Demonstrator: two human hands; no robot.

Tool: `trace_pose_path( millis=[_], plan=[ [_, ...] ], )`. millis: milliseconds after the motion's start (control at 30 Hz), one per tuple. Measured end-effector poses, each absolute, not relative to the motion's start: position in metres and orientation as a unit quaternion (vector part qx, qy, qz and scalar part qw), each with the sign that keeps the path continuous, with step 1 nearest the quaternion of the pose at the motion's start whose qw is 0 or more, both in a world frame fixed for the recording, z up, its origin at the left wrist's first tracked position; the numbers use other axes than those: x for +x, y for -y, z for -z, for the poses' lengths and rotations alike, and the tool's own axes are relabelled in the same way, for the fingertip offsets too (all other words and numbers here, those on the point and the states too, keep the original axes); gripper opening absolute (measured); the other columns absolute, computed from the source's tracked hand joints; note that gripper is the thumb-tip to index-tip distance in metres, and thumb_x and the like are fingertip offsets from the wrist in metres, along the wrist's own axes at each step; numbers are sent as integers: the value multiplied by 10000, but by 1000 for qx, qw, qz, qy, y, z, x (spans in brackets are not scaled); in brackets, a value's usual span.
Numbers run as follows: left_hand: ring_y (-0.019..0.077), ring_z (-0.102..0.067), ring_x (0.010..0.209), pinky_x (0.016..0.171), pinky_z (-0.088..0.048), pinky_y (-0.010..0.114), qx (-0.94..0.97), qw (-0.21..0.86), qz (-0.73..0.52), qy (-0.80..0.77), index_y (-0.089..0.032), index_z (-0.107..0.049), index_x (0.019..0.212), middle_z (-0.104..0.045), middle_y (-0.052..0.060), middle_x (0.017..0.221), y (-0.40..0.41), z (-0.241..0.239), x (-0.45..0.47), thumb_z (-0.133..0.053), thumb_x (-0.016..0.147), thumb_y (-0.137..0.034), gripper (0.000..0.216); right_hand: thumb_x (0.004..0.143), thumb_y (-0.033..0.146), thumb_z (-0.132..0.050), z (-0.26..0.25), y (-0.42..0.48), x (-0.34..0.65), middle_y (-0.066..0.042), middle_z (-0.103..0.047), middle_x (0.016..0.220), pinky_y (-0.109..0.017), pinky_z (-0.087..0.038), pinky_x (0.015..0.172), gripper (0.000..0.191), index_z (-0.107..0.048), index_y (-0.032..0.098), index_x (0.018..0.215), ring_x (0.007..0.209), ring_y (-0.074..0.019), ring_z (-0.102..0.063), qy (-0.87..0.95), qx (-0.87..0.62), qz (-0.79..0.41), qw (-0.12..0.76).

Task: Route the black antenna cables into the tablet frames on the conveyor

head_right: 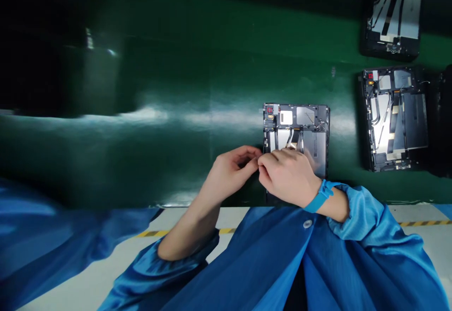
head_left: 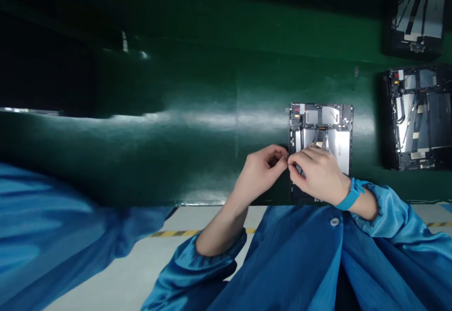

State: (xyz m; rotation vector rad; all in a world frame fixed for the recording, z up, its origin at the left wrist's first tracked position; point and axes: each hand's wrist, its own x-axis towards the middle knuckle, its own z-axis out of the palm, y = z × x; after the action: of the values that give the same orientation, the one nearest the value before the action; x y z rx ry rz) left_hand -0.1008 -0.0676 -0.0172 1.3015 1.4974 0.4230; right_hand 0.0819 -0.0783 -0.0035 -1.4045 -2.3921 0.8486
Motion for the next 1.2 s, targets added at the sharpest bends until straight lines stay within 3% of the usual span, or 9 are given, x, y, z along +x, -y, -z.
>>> trace_pose_path(
  millis=[267,467,900,1067,1200],
  plan=[
    [160,-629,632,626,-477,279,546,523,-174,-631,-199,-642,762,-666,-6,681,68,20,-99,-578,743,-317,136,1012,206,-567,-1,80,87,-47,-774,921,-344,-510,814,160,-721,212,968,866,-211,-702,811,-498,-289,103],
    [182,-677,669,664,-520,291,506,557,-187,-631,-194,-678,832,-714,12,726,70,20,-103,-606,737,-340,188,997,328,-661,-7,80,76,-81,-779,989,-344,-466,663,146,-724,197,1003,901,-234,-730,812,-503,-296,33],
    [118,-550,584,575,-438,233,522,590,-249,-564,-187,-624,703,-618,-15,633,76,11,-108,-648,750,-269,97,996,309,-670,-10,78,76,-70,-765,988,-320,-442,669,121,-703,193,988,922,-219,-729,806,-491,-330,18],
    [110,-558,616,588,-450,218,499,585,-295,-567,-182,-690,851,-639,-10,709,85,16,-111,-721,789,-267,109,977,141,-614,-6,70,89,-5,-765,894,-274,-465,756,134,-697,215,902,835,-152,-705,793,-464,-390,68],
    [122,-592,654,624,-487,225,469,609,-280,-575,-180,-695,946,-658,-2,742,89,23,-108,-737,794,-282,188,955,156,-646,-5,64,93,-12,-766,912,-272,-488,775,80,-696,218,950,833,-157,-702,789,-468,-392,69]
  ],
)
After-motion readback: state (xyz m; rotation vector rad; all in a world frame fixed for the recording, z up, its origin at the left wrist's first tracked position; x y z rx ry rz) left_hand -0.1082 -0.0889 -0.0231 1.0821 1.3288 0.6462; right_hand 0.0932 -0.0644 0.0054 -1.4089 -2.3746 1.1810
